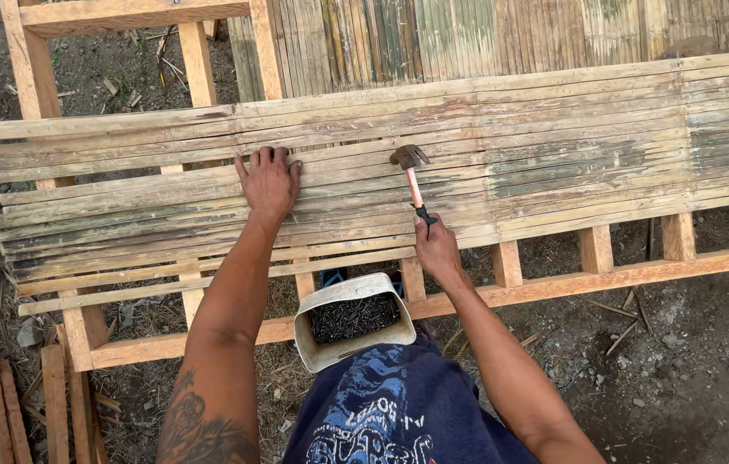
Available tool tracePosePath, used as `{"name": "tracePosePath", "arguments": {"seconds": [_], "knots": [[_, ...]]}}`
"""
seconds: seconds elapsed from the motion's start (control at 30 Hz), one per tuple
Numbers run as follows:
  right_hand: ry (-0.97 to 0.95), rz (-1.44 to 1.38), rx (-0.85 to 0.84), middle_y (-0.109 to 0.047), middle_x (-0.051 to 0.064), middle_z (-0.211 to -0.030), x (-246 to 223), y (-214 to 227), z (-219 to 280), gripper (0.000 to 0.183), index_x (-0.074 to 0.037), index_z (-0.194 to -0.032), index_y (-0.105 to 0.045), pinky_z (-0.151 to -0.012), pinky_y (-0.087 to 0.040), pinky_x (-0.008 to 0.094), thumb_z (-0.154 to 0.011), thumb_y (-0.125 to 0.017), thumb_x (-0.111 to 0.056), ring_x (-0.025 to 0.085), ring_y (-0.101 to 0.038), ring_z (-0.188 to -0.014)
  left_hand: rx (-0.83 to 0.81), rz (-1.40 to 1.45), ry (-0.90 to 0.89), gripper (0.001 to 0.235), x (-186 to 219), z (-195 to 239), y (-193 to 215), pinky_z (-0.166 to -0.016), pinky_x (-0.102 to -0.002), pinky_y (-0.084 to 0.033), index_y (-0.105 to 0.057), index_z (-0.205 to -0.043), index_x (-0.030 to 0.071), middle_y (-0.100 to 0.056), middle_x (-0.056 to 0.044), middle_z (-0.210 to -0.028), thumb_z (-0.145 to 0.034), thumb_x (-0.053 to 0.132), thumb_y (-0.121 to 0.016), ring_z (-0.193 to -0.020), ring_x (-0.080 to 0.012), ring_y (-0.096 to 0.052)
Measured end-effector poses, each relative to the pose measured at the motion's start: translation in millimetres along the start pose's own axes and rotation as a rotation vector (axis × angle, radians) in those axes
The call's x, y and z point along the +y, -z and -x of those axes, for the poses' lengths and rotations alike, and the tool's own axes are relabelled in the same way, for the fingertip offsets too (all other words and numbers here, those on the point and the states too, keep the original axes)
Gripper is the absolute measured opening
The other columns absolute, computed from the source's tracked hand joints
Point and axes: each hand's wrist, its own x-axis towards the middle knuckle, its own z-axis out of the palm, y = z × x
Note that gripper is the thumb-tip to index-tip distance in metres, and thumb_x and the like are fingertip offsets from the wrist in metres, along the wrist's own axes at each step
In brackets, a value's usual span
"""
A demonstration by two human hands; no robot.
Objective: The person hammers nails into thin wooden slats laid across a wooden frame. They repeatedly pick up nails from a container and drive them into the slats using a hammer.
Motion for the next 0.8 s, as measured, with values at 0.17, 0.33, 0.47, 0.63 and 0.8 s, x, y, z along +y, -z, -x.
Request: {"name": "tracePosePath", "arguments": {"seconds": [0.17, 0.33, 0.47, 0.63, 0.8], "knots": [[-0.053, -0.040, -0.017, -0.065, 0.022, -0.069, -24, -20, 21, 0.039, -0.004, -0.102, -0.056, -0.059, -0.046, 0.055, -0.107, -0.046, -0.041, 0.046, -0.064, -0.064, -0.243, 0.085, -0.038, 0.055, -23, -36, 11, -0.102, -0.051, -0.041, -0.062, -0.119, 0.007, -0.057, -0.017, -0.119, -0.084, 0.048, -0.077, -0.118, -0.0361, -0.050], [-0.062, -0.100, 0.060, -0.064, 0.020, -0.069, -35, -33, 27, 0.039, -0.005, -0.104, -0.058, -0.058, -0.048, 0.052, -0.104, -0.048, -0.043, 0.044, -0.064, -0.063, -0.187, 0.144, -0.161, 0.048, -34, -47, 7, -0.096, -0.050, -0.044, -0.064, -0.118, 0.012, -0.060, -0.014, -0.116, -0.084, 0.041, -0.081, -0.116, -0.0343, -0.053], [-0.094, -0.082, 0.120, -0.064, 0.021, -0.070, -29, -44, 34, 0.041, -0.004, -0.101, -0.059, -0.061, -0.047, 0.052, -0.107, -0.049, -0.044, 0.044, -0.064, -0.067, -0.133, 0.214, -0.293, 0.037, -46, -40, 5, -0.095, -0.050, -0.040, -0.066, -0.118, 0.014, -0.060, -0.011, -0.113, -0.090, 0.035, -0.076, -0.114, -0.0319, -0.054], [-0.162, -0.095, 0.198, -0.064, 0.019, -0.070, -27, -41, 21, 0.042, -0.004, -0.100, -0.059, -0.061, -0.048, 0.051, -0.107, -0.047, -0.044, 0.042, -0.065, -0.066, -0.124, 0.204, -0.393, 0.035, -48, -47, 11, -0.098, -0.050, -0.036, -0.066, -0.122, 0.015, -0.058, -0.011, -0.113, -0.096, 0.035, -0.073, -0.114, -0.0304, -0.052], [-0.140, -0.099, 0.190, -0.062, 0.016, -0.067, -36, -32, 7, 0.041, -0.005, -0.106, -0.057, -0.055, -0.047, 0.051, -0.108, -0.044, -0.044, 0.037, -0.064, -0.058, 0.012, 0.171, -0.320, 0.043, -41, -46, 13, -0.117, -0.062, -0.019, -0.067, -0.121, 0.017, -0.056, -0.009, -0.128, -0.085, 0.038, -0.079, -0.125, -0.0317, -0.046]]}}
